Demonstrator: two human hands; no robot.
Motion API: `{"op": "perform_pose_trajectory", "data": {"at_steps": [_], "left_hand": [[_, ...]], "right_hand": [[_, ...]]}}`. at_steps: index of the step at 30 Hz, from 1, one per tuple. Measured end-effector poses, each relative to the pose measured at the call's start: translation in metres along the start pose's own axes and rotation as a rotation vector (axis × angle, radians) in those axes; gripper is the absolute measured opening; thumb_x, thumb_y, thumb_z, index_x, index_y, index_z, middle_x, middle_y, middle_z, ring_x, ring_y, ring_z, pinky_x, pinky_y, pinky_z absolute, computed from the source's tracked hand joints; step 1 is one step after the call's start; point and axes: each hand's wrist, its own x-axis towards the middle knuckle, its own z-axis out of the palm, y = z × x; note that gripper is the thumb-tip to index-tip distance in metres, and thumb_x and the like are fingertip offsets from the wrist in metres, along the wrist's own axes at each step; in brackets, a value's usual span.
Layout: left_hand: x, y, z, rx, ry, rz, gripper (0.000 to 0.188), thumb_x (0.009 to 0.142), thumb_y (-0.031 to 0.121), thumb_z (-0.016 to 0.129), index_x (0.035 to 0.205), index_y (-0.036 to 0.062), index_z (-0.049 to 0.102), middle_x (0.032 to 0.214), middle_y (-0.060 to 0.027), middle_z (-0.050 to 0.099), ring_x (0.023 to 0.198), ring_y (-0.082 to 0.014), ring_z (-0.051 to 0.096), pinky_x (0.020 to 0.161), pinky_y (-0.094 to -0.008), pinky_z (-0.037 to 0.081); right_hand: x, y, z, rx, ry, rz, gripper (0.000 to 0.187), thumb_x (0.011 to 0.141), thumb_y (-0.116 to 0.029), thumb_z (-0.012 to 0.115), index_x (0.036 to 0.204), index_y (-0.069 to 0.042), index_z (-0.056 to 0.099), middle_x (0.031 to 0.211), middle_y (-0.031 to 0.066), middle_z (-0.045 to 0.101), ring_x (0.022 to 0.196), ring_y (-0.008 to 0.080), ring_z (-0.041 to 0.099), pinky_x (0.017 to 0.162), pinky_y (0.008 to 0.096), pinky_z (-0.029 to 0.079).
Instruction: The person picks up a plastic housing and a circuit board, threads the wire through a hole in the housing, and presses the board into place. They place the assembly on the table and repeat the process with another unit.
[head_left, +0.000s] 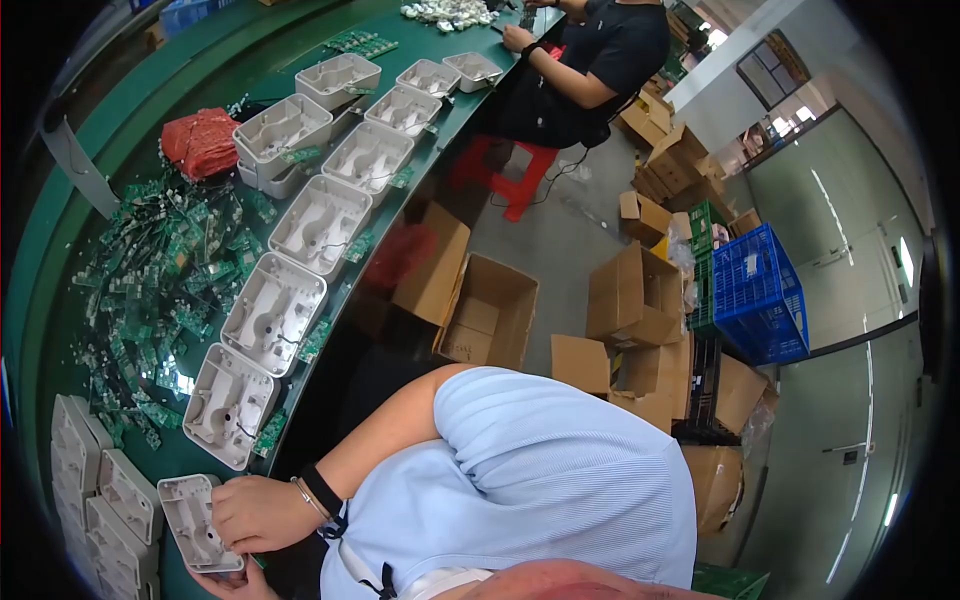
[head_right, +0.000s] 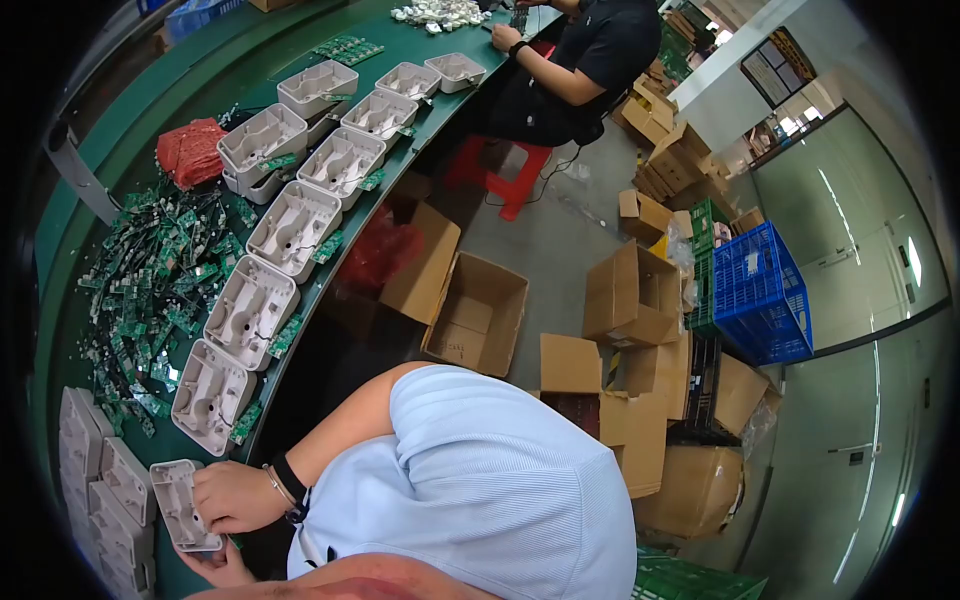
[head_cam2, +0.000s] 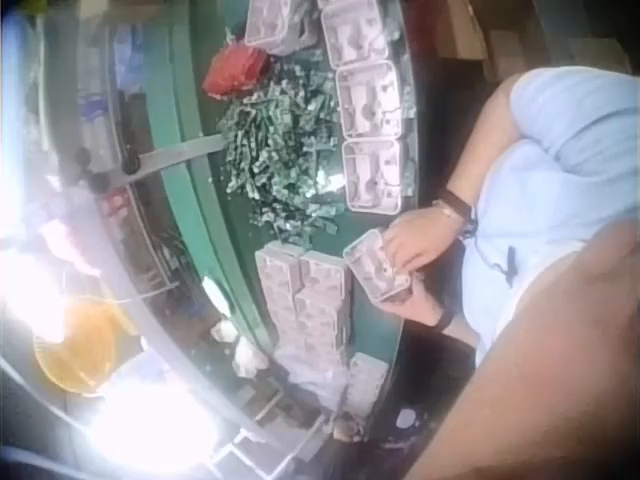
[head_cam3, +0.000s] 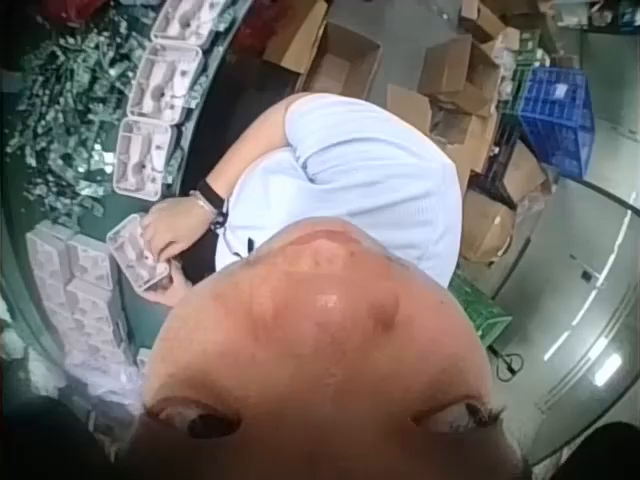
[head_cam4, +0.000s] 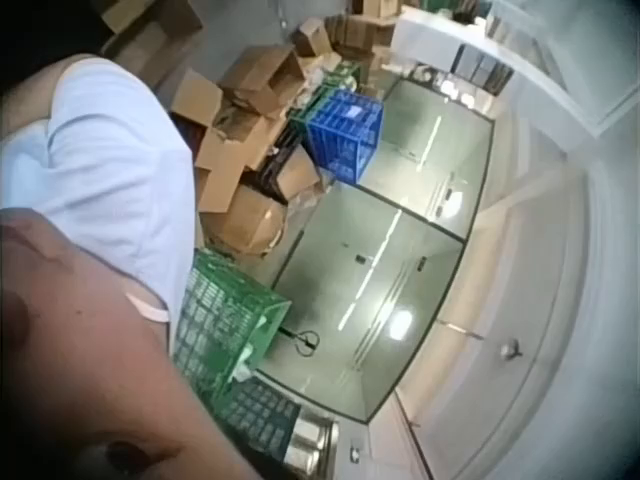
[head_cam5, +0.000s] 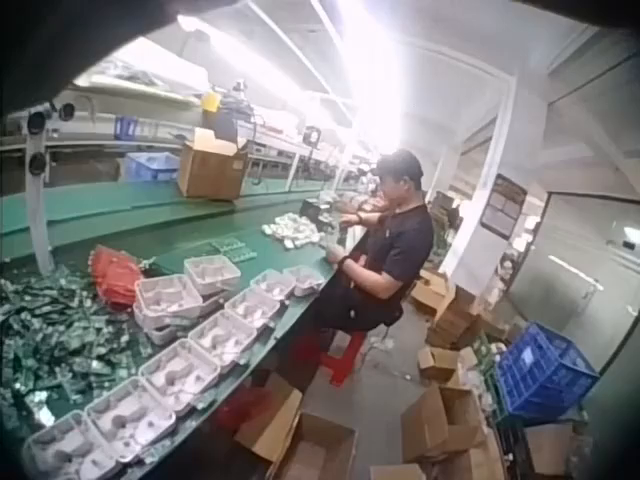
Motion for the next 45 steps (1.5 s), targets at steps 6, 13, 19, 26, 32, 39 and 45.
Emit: {"op": "perform_pose_trajectory", "data": {"at_steps": [6, 13, 19, 26, 32, 39, 45], "left_hand": [[0.008, -0.006, -0.004, -0.104, -0.055, 0.009, 0.107, 0.08, -0.017, 0.072, 0.17, 0.0078, 0.018, 0.164, -0.0238, 0.042, 0.135, -0.0328, 0.059, 0.109, -0.0365, 0.053], [0.008, 0.0, -0.008, -0.096, -0.134, 0.081, 0.106, 0.082, -0.018, 0.071, 0.17, 0.0062, 0.017, 0.169, -0.0224, 0.033, 0.142, -0.0319, 0.053, 0.111, -0.0384, 0.051], [0.011, 0.016, -0.009, -0.108, -0.233, -0.05, 0.106, 0.082, -0.018, 0.069, 0.17, 0.0059, 0.015, 0.171, -0.0199, 0.028, 0.143, -0.0318, 0.051, 0.113, -0.0404, 0.05], [0.003, 0.082, 0.011, -0.058, -0.392, -0.011, 0.098, 0.089, 0.011, 0.078, 0.169, 0.0093, 0.021, 0.171, -0.012, 0.032, 0.151, -0.036, 0.042, 0.122, -0.0501, 0.039], [-0.003, 0.044, -0.011, -0.226, -0.247, -0.099, 0.113, 0.075, -0.011, 0.079, 0.169, 0.0047, 0.019, 0.165, -0.0167, 0.037, 0.145, -0.0323, 0.048, 0.118, -0.045, 0.045], [-0.001, 0.086, 0.017, -0.245, -0.266, -0.078, 0.11, 0.077, -0.013, 0.078, 0.168, 0.0043, 0.019, 0.162, -0.0152, 0.041, 0.134, -0.0271, 0.058, 0.106, -0.0377, 0.055], [-0.011, 0.107, 0.026, -0.123, -0.088, -0.044, 0.102, 0.08, -0.015, 0.075, 0.167, 0.0043, 0.025, 0.157, -0.0169, 0.047, 0.106, -0.0198, 0.073, 0.087, -0.0291, 0.061]], "right_hand": [[0.009, -0.009, 0.003, 0.076, 0.175, 0.111, 0.021, 0.081, -0.021, 0.074, 0.097, -0.008, 0.069, 0.096, 0.009, 0.065, 0.093, 0.0341, 0.064, 0.074, 0.0464, 0.051], [0.009, -0.013, 0.007, 0.08, 0.186, 0.25, 0.02, 0.078, -0.021, 0.074, 0.092, -0.006, 0.071, 0.094, 0.0101, 0.065, 0.088, 0.0348, 0.065, 0.072, 0.0475, 0.053], [0.009, -0.001, 0.001, 0.057, 0.132, 0.194, 0.018, 0.077, -0.02, 0.075, 0.09, -0.007, 0.076, 0.092, 0.0097, 0.069, 0.086, 0.034, 0.069, 0.072, 0.0459, 0.055], [0.008, 0.0, 0.0, 0.074, 0.133, 0.182, 0.016, 0.078, -0.022, 0.075, 0.088, -0.01, 0.077, 0.091, 0.0077, 0.071, 0.086, 0.0318, 0.071, 0.071, 0.0457, 0.055], [0.008, -0.008, 0.002, 0.013, 0.129, 0.14, 0.012, 0.081, -0.024, 0.073, 0.084, -0.012, 0.076, 0.09, 0.006, 0.07, 0.081, 0.0318, 0.071, 0.069, 0.0459, 0.055], [0.006, -0.019, -0.02, -0.103, 0.058, 0.12, 0.008, 0.087, -0.019, 0.076, 0.087, -0.011, 0.074, 0.097, 0.0036, 0.071, 0.078, 0.0303, 0.072, 0.066, 0.0423, 0.057], [0.009, -0.027, -0.014, -0.167, 0.071, 0.133, 0.008, 0.089, -0.018, 0.076, 0.09, -0.01, 0.073, 0.096, 0.0044, 0.069, 0.073, 0.0303, 0.071, 0.061, 0.0403, 0.056]]}}
